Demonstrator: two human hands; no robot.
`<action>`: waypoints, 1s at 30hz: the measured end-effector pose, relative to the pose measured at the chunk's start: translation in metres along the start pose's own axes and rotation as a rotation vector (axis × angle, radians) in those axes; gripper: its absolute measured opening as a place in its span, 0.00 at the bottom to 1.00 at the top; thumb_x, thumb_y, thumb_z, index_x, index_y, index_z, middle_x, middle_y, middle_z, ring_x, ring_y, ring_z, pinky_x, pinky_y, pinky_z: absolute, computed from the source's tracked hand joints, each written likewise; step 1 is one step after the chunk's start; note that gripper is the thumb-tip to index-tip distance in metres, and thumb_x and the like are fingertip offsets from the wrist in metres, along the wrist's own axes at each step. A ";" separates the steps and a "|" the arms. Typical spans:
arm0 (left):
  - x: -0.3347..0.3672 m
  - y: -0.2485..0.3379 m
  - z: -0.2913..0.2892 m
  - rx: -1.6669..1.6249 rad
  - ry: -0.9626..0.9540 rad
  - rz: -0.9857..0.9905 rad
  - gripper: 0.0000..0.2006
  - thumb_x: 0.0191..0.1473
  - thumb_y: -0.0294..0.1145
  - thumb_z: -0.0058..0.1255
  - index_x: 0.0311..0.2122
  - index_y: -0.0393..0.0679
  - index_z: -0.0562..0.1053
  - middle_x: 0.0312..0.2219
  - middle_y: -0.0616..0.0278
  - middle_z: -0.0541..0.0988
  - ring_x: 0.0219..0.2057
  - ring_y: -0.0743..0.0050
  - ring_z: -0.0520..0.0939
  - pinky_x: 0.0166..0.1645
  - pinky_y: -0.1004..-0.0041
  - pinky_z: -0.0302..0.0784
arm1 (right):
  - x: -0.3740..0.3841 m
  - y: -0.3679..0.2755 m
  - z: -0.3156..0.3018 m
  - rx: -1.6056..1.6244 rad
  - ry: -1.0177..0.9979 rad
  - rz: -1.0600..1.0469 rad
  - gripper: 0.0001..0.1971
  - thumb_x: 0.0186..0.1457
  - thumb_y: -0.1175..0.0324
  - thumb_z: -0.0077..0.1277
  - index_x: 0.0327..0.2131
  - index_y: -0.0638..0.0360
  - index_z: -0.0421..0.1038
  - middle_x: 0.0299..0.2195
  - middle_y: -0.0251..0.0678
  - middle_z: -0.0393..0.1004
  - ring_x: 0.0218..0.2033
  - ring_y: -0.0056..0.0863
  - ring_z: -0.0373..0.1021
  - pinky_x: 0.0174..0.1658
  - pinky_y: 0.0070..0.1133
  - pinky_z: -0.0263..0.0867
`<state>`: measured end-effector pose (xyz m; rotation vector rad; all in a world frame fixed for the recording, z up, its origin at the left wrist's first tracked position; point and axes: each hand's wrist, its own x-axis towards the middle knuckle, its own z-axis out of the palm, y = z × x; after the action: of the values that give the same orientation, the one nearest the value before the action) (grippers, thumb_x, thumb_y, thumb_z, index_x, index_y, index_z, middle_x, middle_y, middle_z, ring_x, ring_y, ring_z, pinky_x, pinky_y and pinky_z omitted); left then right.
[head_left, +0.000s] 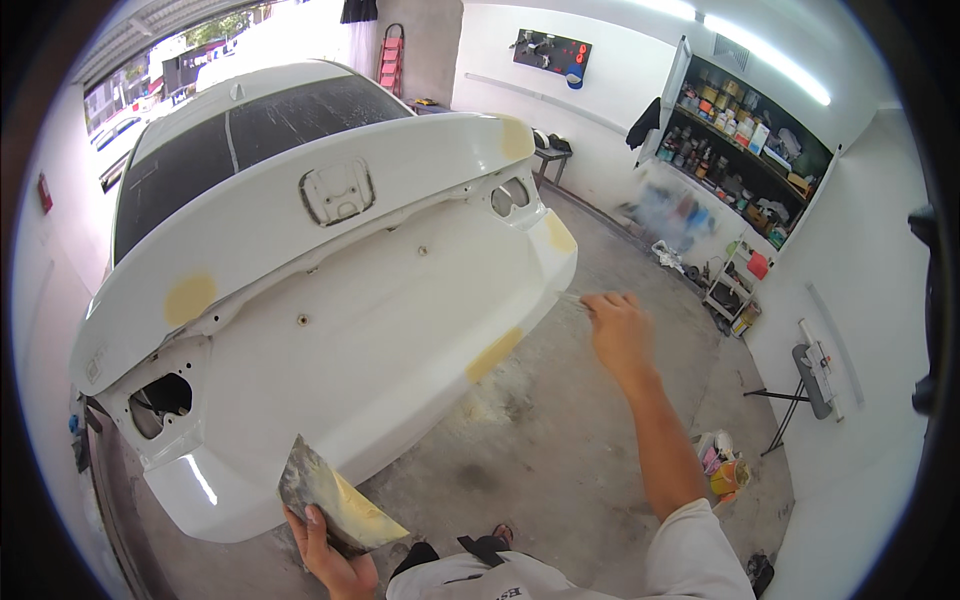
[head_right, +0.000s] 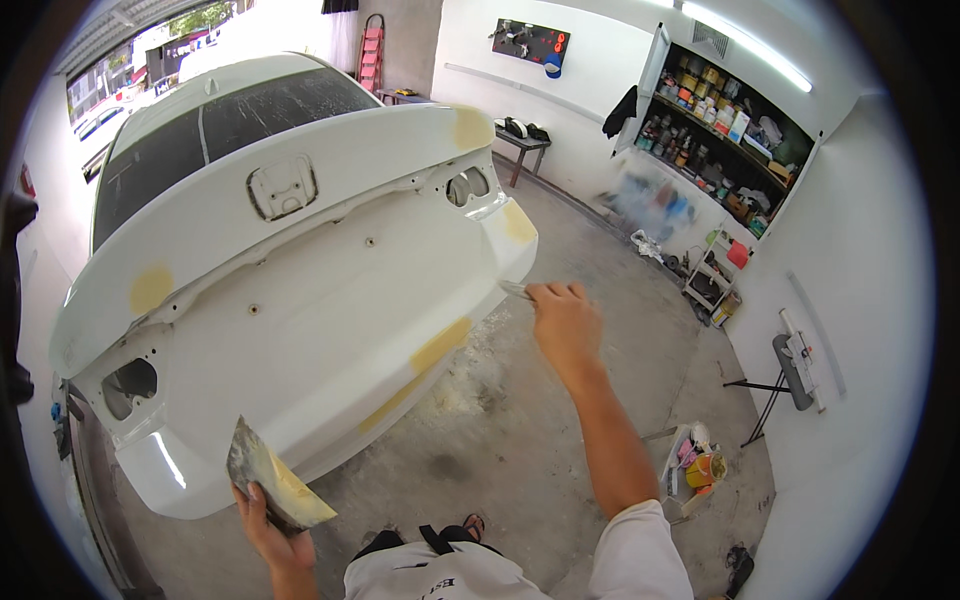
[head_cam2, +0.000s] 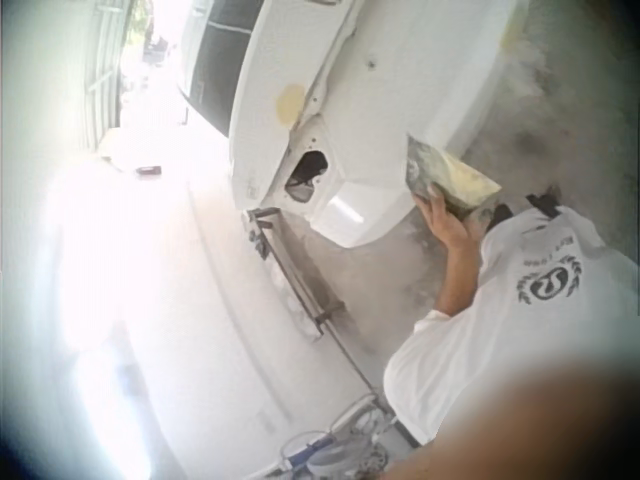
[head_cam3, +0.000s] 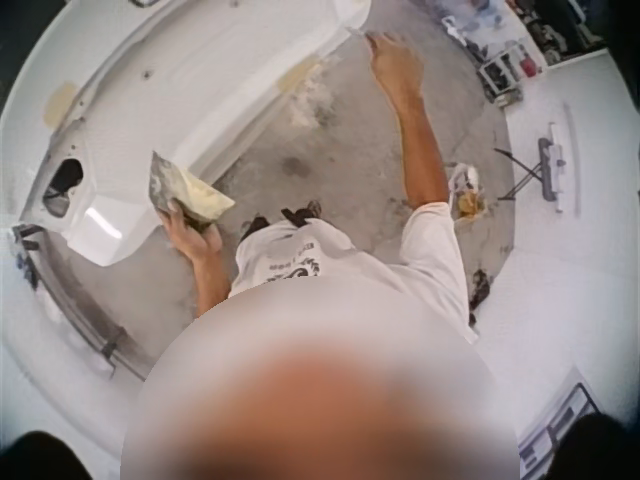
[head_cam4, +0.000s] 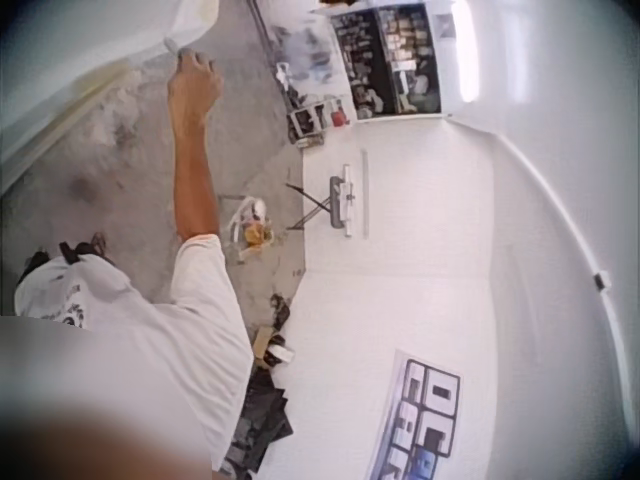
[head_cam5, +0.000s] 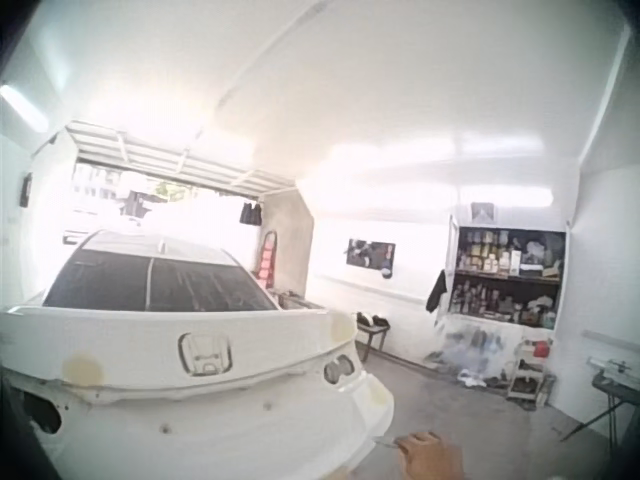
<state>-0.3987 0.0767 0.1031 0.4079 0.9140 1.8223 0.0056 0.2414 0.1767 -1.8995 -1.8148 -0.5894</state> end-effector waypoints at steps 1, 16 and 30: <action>-0.005 -0.004 0.005 0.015 -0.014 0.005 0.24 0.68 0.35 0.46 0.66 0.45 0.60 0.52 0.63 0.74 0.51 0.69 0.77 0.54 0.65 0.76 | -0.006 0.006 -0.011 0.111 0.037 0.046 0.06 0.57 0.66 0.58 0.39 0.50 0.80 0.40 0.25 0.82 0.41 0.31 0.74 0.42 0.33 0.68; -0.059 -0.144 0.156 0.066 -0.322 -0.492 0.25 0.69 0.33 0.47 0.66 0.46 0.54 0.56 0.59 0.71 0.52 0.65 0.78 0.54 0.62 0.80 | -0.215 0.042 0.016 1.256 0.013 0.488 0.22 0.61 0.73 0.57 0.56 0.69 0.66 0.47 0.39 0.77 0.46 0.27 0.75 0.50 0.27 0.72; -0.078 -0.215 0.199 0.810 -0.699 0.492 0.17 0.64 0.25 0.53 0.57 0.44 0.71 0.34 0.51 0.83 0.28 0.67 0.81 0.36 0.67 0.76 | -0.191 0.098 0.004 0.615 -0.034 -0.226 0.33 0.41 0.78 0.63 0.52 0.28 0.79 0.52 0.29 0.73 0.57 0.38 0.69 0.59 0.48 0.58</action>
<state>-0.1006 0.1303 0.0835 1.7761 1.0518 1.4433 0.0952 0.0852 0.0591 -1.3113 -1.9534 -0.0429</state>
